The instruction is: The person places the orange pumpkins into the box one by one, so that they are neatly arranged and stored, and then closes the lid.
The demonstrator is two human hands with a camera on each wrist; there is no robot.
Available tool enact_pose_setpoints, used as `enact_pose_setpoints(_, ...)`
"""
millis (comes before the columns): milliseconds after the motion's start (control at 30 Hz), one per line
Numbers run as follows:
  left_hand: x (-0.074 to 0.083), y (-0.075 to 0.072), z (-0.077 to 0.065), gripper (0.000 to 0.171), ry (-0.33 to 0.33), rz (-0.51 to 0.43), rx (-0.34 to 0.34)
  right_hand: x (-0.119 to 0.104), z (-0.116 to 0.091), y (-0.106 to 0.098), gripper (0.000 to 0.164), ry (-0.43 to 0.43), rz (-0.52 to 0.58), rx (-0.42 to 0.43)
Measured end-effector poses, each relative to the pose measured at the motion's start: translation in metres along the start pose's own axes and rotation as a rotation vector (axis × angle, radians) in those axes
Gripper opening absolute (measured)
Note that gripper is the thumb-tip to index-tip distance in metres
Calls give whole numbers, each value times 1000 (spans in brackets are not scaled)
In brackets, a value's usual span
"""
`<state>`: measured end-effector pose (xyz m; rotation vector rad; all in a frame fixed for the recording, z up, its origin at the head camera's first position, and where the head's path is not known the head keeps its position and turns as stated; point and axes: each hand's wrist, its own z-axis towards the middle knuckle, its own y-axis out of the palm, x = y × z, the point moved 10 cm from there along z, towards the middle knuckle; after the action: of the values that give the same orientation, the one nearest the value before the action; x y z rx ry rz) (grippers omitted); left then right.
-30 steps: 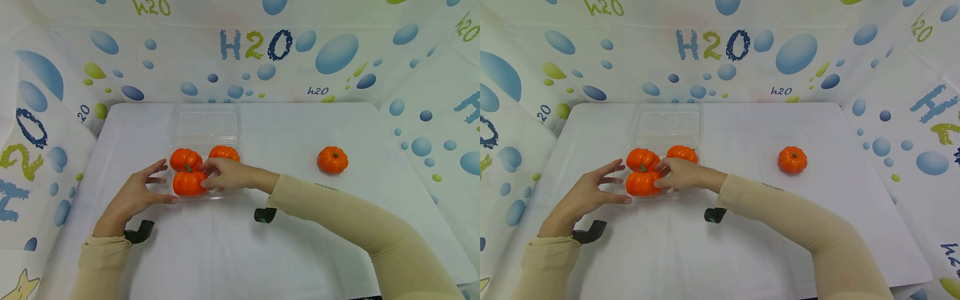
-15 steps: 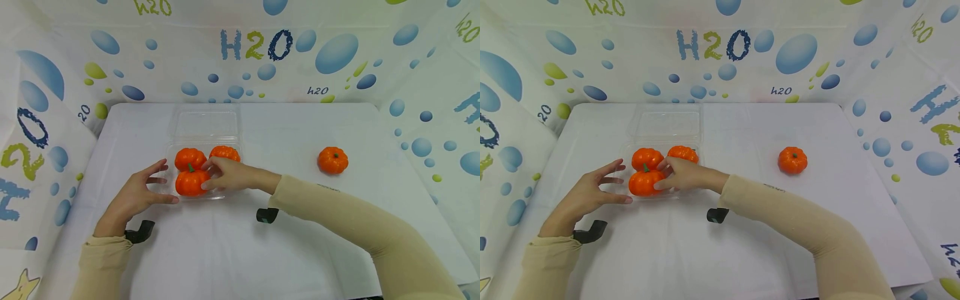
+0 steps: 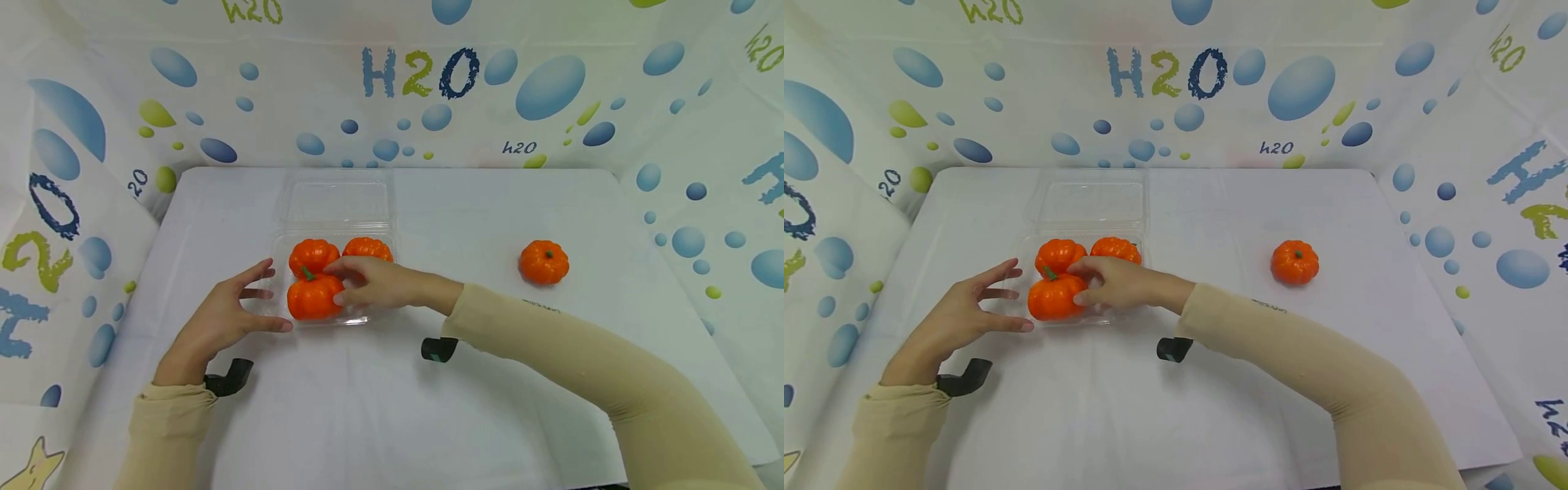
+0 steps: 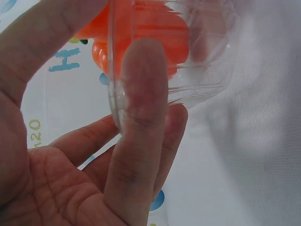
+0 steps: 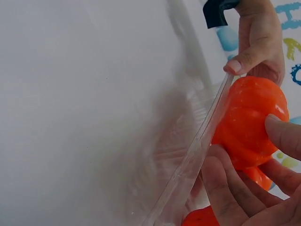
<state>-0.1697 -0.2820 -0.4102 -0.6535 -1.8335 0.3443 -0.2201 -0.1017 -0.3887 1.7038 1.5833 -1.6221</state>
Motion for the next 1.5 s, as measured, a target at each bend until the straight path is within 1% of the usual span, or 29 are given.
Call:
enact_pose_setpoints(100, 0, 0, 0, 117, 3, -4, -1, -4, 2, 3, 53, -12, 8, -19)
enact_pose_setpoints(233, 0, 1, 0, 117, 5, -8, -4, -6, 4, 9, 51, 8, 29, -43)
enact_pose_setpoints(400, 0, 1, 0, 117, 10, -6, -3, -6, 7, 13, 50, 30, 38, -48)
enact_pose_setpoints(533, 0, 1, -1, 116, 11, -1, -2, -6, 10, 15, 50, 37, 37, -46)
enact_pose_setpoints(800, 1, 1, -1, 117, 9, -1, 1, -4, 21, 17, 51, 65, -36, -42)
enact_pose_setpoints(1033, 1, 2, -1, 117, 11, -6, -6, -3, 29, 22, 49, 101, -37, -41)
enact_pose_setpoints(1267, 2, 2, -1, 119, 11, 12, -5, 0, 28, 25, 48, 114, -38, -21)
enact_pose_setpoints(1400, 2, 3, 0, 118, 12, 14, -5, -1, 26, 26, 47, 96, -13, -19)
enact_pose_setpoints(1500, 2, 3, 0, 118, 12, 12, -5, 0, 26, 26, 47, 91, -18, -9)
